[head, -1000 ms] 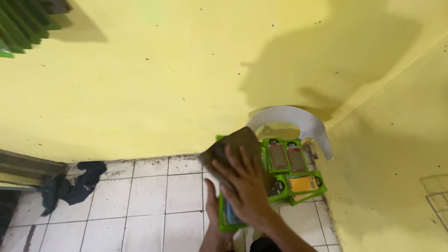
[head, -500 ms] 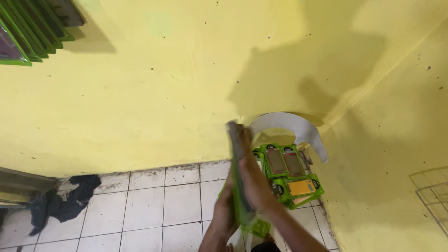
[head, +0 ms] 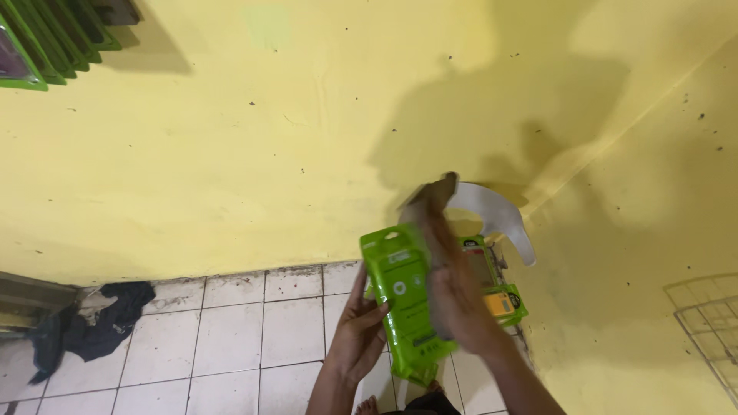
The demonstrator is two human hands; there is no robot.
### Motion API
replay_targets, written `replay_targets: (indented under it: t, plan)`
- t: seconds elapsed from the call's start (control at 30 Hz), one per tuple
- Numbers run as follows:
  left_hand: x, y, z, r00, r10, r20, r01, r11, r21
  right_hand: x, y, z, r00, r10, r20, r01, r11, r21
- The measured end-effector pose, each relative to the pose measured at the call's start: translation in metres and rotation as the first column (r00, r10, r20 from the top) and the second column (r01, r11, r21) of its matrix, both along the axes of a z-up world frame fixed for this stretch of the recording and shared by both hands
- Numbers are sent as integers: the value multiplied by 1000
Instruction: The person repeatedly picks up packaged phone cases from a wall grid, wipes them with a cloth, and returns them to the display. The person handles multiple cases one at a time, moving between the wall rack and a white plastic chair used as a temporary surface.
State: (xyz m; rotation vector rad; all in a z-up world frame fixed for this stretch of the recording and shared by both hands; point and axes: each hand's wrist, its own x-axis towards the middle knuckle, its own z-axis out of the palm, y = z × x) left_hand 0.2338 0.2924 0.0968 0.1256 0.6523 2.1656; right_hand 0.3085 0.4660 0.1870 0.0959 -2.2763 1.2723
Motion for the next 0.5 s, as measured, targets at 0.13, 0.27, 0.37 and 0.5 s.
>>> replay_targets:
  t: [0.13,0.27,0.37,0.5]
  plan:
    - [8,9,-12,994,-105,4,105,992,63,-27,-36,-7,955,-226,194,124,894,431]
    - [27,20,-22,995,-60,84,70,990,-123,-35,-61,-15,960,-263,93,237,945,225]
    - [34,20,-26,999,-11,44,7,994,107,-34,-57,-14,982,-186,38,180,976,120]
    - [32,11,-20,995,-39,92,19,979,202,-35,-35,-10,962,-188,197,125,947,296]
